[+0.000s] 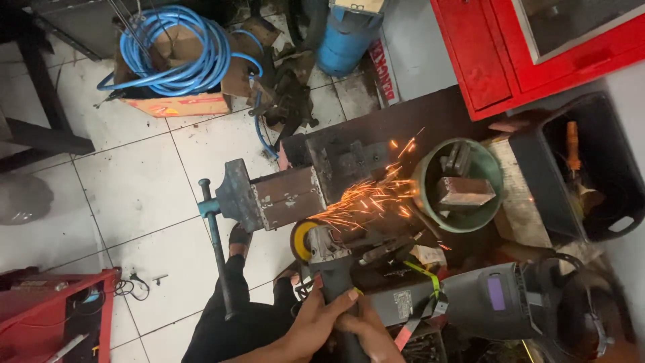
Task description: Use an angle grinder to grind the edges of a metal box held in a vise.
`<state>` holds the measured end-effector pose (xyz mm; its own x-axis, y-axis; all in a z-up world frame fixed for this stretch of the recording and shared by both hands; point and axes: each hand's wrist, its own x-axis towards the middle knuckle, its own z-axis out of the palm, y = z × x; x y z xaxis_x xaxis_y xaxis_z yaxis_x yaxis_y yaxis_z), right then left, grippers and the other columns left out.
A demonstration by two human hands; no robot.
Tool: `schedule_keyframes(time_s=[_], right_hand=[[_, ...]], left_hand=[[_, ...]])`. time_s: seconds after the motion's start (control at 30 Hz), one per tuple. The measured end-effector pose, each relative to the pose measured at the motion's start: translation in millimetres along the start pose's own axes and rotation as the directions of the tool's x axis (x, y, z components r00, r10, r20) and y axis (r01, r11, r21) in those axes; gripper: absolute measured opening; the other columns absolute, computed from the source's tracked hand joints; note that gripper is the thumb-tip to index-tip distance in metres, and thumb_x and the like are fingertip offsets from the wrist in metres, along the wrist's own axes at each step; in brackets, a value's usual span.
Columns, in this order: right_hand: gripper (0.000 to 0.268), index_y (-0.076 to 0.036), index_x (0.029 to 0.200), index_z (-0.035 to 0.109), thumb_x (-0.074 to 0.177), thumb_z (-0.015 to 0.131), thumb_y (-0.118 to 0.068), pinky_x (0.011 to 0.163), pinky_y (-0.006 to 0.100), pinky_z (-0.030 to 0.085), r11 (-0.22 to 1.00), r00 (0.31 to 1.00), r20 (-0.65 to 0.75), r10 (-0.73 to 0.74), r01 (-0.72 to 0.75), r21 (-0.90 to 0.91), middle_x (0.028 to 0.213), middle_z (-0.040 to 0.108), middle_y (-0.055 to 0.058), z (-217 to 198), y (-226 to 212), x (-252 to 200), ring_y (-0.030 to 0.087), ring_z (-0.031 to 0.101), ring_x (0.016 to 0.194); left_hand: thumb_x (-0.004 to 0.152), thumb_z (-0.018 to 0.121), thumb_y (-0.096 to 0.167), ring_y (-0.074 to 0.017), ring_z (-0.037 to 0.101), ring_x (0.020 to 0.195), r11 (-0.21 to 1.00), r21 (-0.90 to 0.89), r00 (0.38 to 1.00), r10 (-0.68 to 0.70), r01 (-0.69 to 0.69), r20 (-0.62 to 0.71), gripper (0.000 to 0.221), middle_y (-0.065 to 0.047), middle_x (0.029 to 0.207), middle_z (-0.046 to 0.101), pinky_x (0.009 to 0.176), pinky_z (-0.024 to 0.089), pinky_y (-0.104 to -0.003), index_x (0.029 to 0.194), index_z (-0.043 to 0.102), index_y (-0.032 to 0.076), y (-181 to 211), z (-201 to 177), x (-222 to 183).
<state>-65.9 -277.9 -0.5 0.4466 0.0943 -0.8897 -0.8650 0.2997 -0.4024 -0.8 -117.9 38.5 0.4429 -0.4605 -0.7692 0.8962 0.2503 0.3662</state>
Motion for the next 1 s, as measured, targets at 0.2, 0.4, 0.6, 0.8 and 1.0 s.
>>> schedule_keyframes(time_s=[0.2, 0.4, 0.6, 0.8, 1.0], right_hand=[[0.072, -0.002, 0.146, 0.043, 0.078, 0.066, -0.011, 0.09, 0.041, 0.054, 1.0, 1.0, 0.027, -0.004, 0.004, -0.009, 0.126, 0.066, 0.017, -10.5, 5.4, 11.0, 0.028, 0.068, 0.109], [0.076, -0.007, 0.149, 0.036, 0.08, 0.065, -0.013, 0.09, 0.044, 0.055, 0.999, 0.998, -0.03, 0.047, -0.046, 0.021, 0.123, 0.064, 0.018, -12.8, 19.4, 17.4, 0.031, 0.068, 0.108], [0.075, -0.006, 0.147, 0.042, 0.076, 0.067, -0.005, 0.098, 0.039, 0.05, 1.0, 0.995, -0.103, 0.011, -0.012, -0.003, 0.128, 0.066, 0.016, 9.9, 8.6, -6.8, 0.028, 0.067, 0.117], [0.066, 0.005, 0.14, 0.049, 0.079, 0.071, -0.009, 0.097, 0.038, 0.051, 0.99, 0.991, 0.008, -0.13, 0.13, -0.06, 0.124, 0.067, 0.019, 17.5, 5.3, -6.3, 0.027, 0.067, 0.115], [0.069, -0.001, 0.139, 0.048, 0.076, 0.072, -0.011, 0.097, 0.038, 0.051, 0.994, 0.994, -0.094, -0.055, 0.046, -0.095, 0.123, 0.068, 0.014, 36.2, -5.0, -11.9, 0.025, 0.067, 0.114]], left_hand=[[0.088, 0.075, 0.031, -0.0146, 0.06, 0.105, 0.999, -0.011, 0.999, 0.032, -0.032, -0.014, 0.063, -0.006, 0.114, 0.064, 0.093, 0.05, -0.032, 0.141, 0.046, 0.009, 4.5, 5.6, -1.2], [0.088, 0.075, 0.032, -0.0146, 0.062, 0.11, 1.0, 0.017, 1.0, -0.014, 0.014, -0.006, 0.068, -0.007, 0.119, 0.067, 0.097, 0.05, -0.031, 0.144, 0.043, 0.009, -1.2, -0.8, 1.7], [0.089, 0.074, 0.031, -0.0167, 0.062, 0.107, 0.998, 0.044, 0.998, -0.047, 0.045, 0.047, 0.069, -0.009, 0.119, 0.067, 0.093, 0.051, -0.032, 0.143, 0.044, 0.002, -12.3, -13.2, 7.3], [0.09, 0.074, 0.029, -0.0144, 0.062, 0.112, 0.998, -0.022, 0.998, -0.051, 0.052, 0.035, 0.074, -0.007, 0.123, 0.067, 0.097, 0.05, -0.029, 0.148, 0.038, 0.0, -5.3, -19.2, 0.8], [0.088, 0.074, 0.028, -0.0167, 0.063, 0.11, 0.998, -0.062, 0.997, -0.02, 0.025, 0.079, 0.071, -0.008, 0.121, 0.066, 0.095, 0.052, -0.032, 0.148, 0.041, 0.008, 0.7, -23.1, -5.1]])
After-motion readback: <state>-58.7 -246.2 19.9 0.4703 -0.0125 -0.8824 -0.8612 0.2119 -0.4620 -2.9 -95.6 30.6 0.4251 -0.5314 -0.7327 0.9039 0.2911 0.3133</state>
